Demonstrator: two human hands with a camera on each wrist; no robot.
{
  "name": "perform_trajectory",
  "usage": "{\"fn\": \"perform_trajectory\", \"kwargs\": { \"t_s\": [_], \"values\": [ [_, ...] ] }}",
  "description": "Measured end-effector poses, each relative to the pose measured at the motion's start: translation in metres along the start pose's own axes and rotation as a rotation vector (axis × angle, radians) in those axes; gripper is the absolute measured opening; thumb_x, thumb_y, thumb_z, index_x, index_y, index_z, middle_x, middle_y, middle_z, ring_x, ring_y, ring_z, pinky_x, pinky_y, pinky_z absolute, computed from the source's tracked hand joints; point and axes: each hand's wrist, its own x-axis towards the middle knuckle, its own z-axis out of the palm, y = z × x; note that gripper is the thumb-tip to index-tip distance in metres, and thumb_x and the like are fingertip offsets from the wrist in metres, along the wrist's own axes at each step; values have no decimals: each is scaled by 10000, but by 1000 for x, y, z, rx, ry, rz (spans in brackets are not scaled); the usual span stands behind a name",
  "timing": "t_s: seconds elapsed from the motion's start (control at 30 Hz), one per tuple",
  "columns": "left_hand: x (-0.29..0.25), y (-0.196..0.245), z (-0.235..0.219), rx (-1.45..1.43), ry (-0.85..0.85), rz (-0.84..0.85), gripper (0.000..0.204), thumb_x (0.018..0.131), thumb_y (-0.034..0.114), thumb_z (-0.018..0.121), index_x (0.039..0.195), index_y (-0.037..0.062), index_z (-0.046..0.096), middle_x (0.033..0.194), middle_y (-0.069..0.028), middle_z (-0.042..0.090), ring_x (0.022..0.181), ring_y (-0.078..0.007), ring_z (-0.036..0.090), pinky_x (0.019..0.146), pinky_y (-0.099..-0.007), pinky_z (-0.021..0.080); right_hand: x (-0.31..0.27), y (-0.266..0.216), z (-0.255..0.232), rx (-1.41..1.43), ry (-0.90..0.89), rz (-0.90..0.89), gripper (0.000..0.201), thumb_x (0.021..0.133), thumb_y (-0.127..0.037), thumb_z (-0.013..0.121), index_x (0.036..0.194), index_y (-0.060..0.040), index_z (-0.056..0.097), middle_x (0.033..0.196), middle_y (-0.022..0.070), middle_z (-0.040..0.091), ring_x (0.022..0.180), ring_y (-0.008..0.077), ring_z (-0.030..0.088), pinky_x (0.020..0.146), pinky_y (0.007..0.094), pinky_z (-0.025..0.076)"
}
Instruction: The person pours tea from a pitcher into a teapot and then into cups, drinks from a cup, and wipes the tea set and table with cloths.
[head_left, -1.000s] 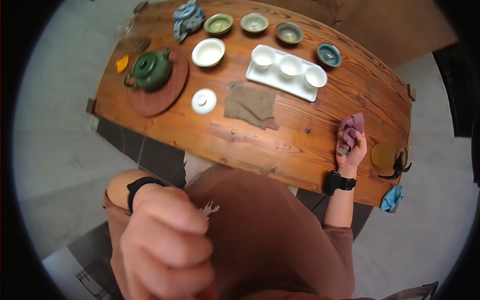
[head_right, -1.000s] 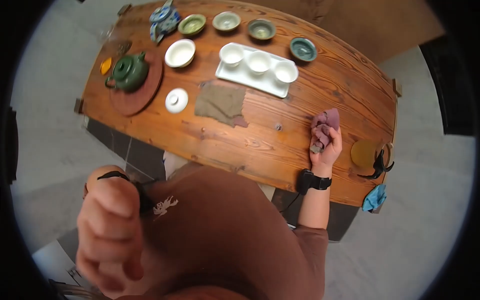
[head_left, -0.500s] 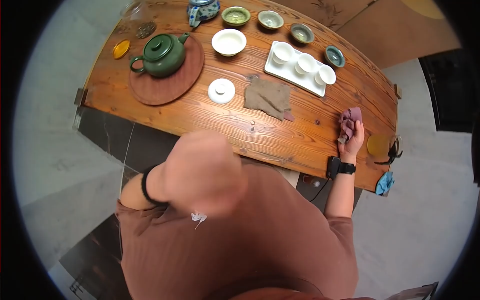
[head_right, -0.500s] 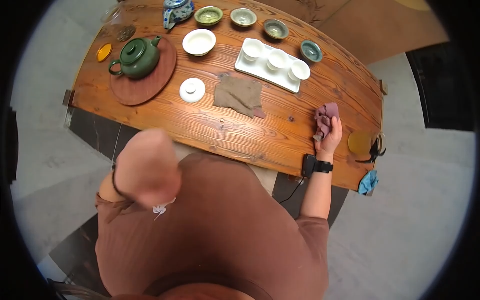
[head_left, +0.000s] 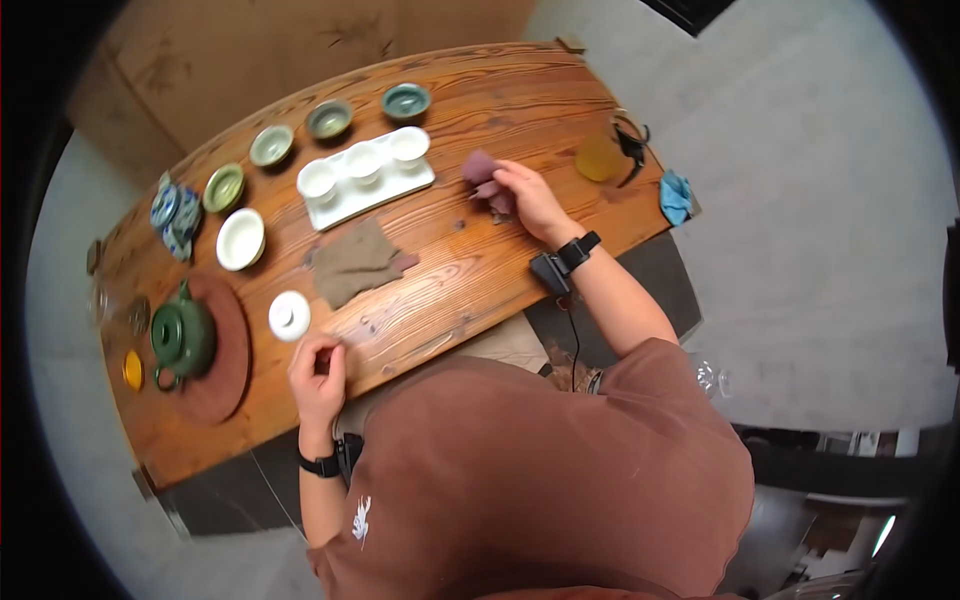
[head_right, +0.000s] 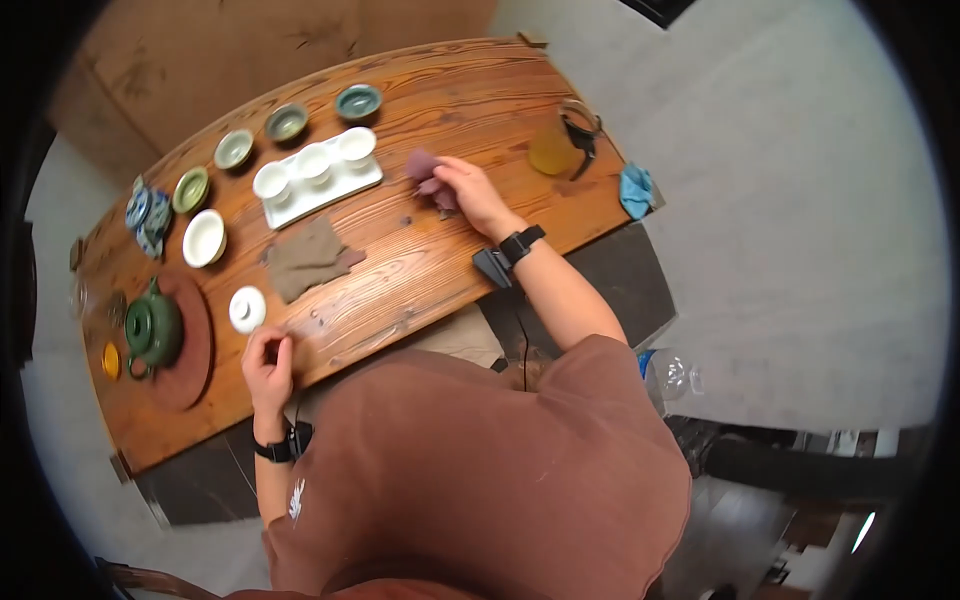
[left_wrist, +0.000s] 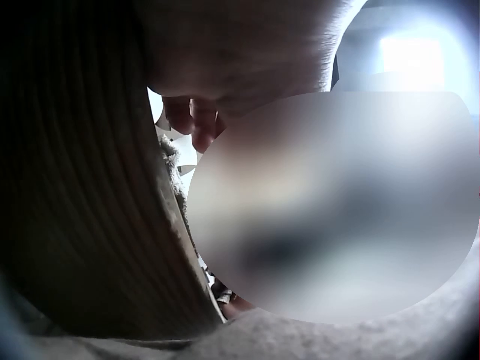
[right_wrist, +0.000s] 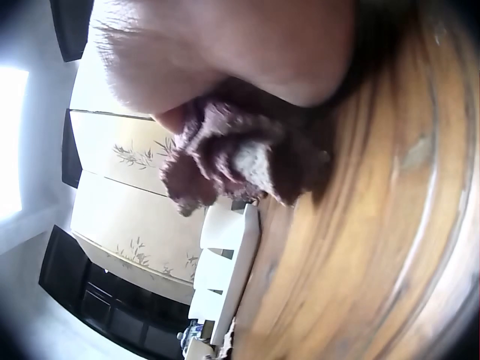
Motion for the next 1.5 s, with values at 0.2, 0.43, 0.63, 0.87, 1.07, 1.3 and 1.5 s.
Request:
{"fn": "perform_trajectory", "kwargs": {
  "t_s": [0.2,0.43,0.63,0.87,1.07,1.3,1.5],
  "values": [
    [-1,1,0,18,-49,-19,51,919,-22,703,939,-7,658,873,-62,638,752,-135,578,689,-258,471,-10,-36,-11,95,-19,4,269,1058,-124,539,1245,28,657,989,85,755,879,164,721,819,305,601],
    [1,5,0,36,-75,-58,62,911,17,720,941,-3,670,826,-62,637,724,-134,595,659,-262,483,0,-16,-36,291,-36,176,307,1030,-75,570,1308,38,634,1187,146,724,1061,239,711,963,377,580],
    [1,2,-5,-41,-37,-63,78,902,43,730,954,16,679,854,-63,648,736,-132,620,659,-265,507,18,-4,-49,-605,87,-91,345,966,-53,609,1296,44,646,1144,133,733,1032,202,706,915,326,566],
    [-5,10,-22,-122,135,-43,107,912,-22,711,1004,14,668,997,-52,644,836,-114,602,742,-269,499,1,-16,37,-756,-11,-293,366,946,-15,655,1312,-20,646,1227,126,688,1159,216,641,997,327,504],
    [5,1,-97,25,621,87,173,947,-97,628,1080,12,612,1092,-51,584,940,-122,578,822,-239,473,-30,-14,167,-1126,-572,-716,481,895,-140,719,1362,-71,626,1397,177,620,1276,378,578,1082,461,442],
    [39,5,-191,440,721,43,212,869,55,725,1073,54,668,1078,-93,644,962,-269,604,866,-355,496,-17,18,202,-1306,-580,-681,471,913,-246,750,1344,-93,639,1231,138,627,1161,352,594,989,458,484],
    [56,-4,-207,897,544,-90,382,872,260,756,1205,81,698,1250,-74,641,1229,-313,525,1062,-462,384,-18,13,205,-1278,-596,-541,332,942,-225,723,1213,-48,650,1097,156,632,1054,377,641,893,450,535]
  ]
}}
